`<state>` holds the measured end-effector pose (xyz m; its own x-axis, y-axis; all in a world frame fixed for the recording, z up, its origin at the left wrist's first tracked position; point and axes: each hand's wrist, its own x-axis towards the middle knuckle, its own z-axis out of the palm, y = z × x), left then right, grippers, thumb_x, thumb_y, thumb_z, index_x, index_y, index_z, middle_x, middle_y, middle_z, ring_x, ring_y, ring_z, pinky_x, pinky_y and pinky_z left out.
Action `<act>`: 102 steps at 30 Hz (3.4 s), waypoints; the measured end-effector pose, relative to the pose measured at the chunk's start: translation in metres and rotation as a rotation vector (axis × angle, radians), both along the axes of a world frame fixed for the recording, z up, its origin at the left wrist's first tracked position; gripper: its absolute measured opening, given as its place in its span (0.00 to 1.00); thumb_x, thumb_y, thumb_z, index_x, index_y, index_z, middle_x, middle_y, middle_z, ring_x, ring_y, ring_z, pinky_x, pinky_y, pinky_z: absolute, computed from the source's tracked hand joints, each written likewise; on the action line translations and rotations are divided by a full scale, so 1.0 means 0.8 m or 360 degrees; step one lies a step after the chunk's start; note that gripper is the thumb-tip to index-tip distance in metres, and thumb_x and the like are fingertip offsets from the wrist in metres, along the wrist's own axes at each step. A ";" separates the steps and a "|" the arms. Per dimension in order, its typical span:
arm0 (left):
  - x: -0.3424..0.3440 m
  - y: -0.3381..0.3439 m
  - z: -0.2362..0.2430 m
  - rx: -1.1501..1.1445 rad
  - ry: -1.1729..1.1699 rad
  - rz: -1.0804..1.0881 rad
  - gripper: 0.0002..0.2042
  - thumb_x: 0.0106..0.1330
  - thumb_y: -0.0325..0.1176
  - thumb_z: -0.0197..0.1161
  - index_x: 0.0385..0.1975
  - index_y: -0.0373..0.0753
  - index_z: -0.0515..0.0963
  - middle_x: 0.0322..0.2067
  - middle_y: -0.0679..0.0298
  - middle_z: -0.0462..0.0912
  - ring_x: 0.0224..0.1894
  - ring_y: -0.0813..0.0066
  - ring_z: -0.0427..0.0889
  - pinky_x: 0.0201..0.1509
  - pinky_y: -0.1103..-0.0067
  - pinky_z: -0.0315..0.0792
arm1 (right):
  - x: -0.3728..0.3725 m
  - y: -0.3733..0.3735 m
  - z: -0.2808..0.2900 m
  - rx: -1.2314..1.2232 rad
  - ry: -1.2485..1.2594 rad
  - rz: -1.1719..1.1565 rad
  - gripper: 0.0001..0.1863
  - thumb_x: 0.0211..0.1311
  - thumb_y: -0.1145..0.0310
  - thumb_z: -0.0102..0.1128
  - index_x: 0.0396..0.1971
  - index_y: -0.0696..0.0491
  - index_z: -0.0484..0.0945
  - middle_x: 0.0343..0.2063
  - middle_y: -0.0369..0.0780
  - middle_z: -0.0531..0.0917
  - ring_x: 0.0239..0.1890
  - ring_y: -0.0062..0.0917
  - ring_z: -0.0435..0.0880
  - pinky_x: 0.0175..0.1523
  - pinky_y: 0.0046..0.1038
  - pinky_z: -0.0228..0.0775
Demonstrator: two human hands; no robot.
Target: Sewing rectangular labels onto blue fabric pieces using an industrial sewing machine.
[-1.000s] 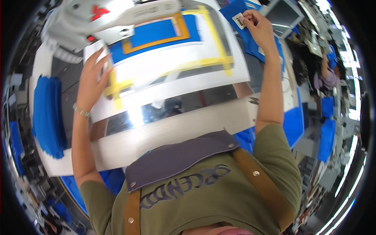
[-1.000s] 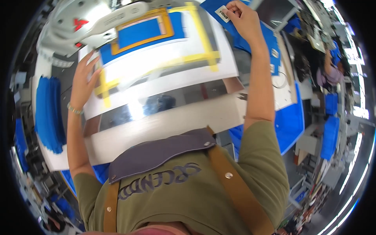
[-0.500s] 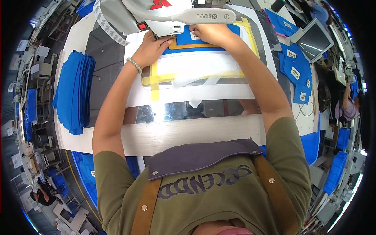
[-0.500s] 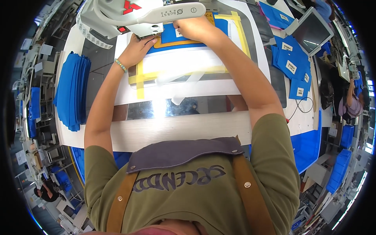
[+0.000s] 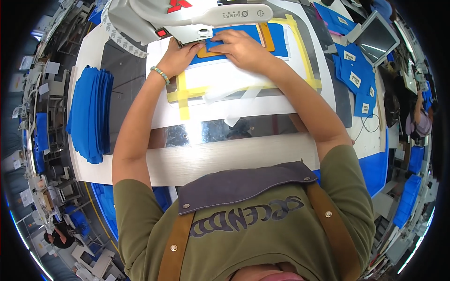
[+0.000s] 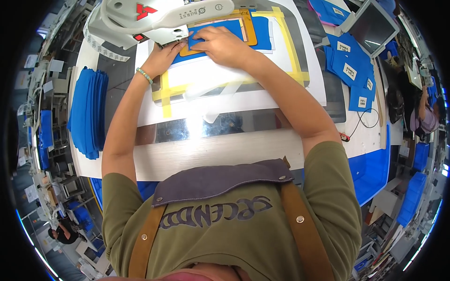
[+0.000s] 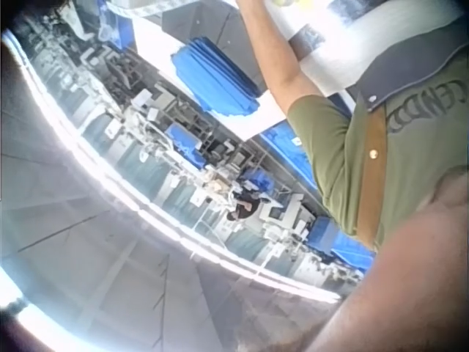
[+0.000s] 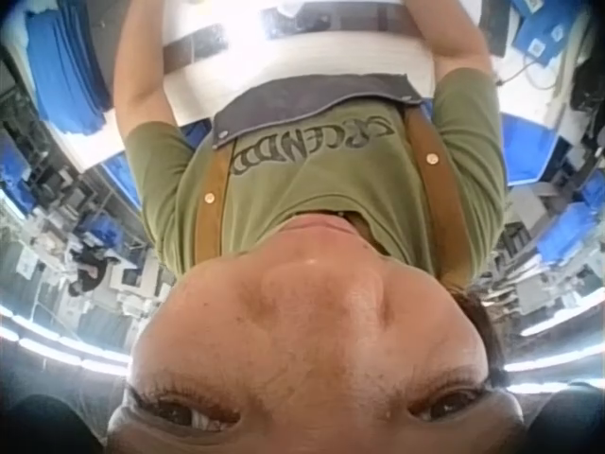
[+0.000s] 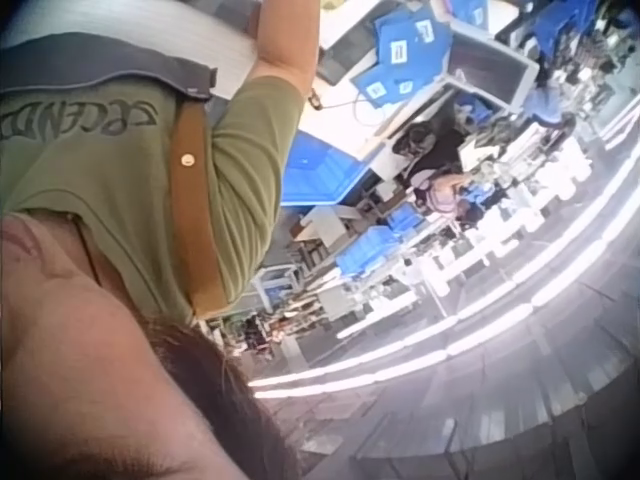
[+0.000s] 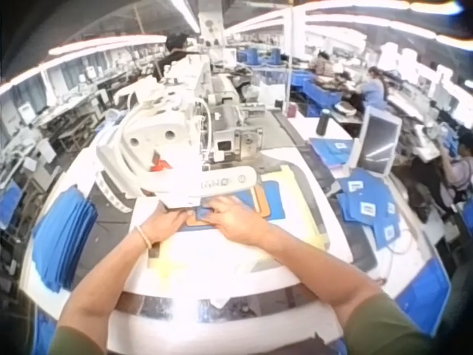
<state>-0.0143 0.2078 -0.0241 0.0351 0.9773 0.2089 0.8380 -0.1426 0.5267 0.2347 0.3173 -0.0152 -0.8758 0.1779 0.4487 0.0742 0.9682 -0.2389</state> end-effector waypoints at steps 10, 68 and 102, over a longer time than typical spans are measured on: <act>-0.077 0.019 -0.040 -0.0075 -0.0944 0.0597 0.14 0.76 0.33 0.63 0.52 0.29 0.83 0.53 0.52 0.88 0.53 0.66 0.86 0.60 0.73 0.77 | -0.004 -0.007 0.000 0.0012 -0.0050 -0.0072 0.20 0.67 0.77 0.61 0.56 0.46 0.86 0.62 0.41 0.81 0.68 0.39 0.76 0.73 0.42 0.65; -0.073 0.043 -0.024 -0.0071 0.0219 0.0105 0.18 0.75 0.38 0.64 0.59 0.37 0.80 0.56 0.51 0.86 0.60 0.54 0.83 0.65 0.64 0.76 | -0.010 0.020 0.022 -0.0358 -0.0236 -0.0041 0.16 0.67 0.77 0.57 0.50 0.52 0.88 0.59 0.42 0.83 0.64 0.38 0.79 0.73 0.41 0.68; 0.067 -0.076 0.043 0.0323 0.0243 -0.0257 0.12 0.73 0.31 0.64 0.52 0.38 0.86 0.62 0.56 0.82 0.67 0.56 0.76 0.70 0.63 0.71 | 0.138 -0.017 0.019 0.0066 -0.0334 -0.0563 0.17 0.67 0.75 0.63 0.54 0.56 0.85 0.62 0.41 0.83 0.64 0.36 0.79 0.67 0.36 0.74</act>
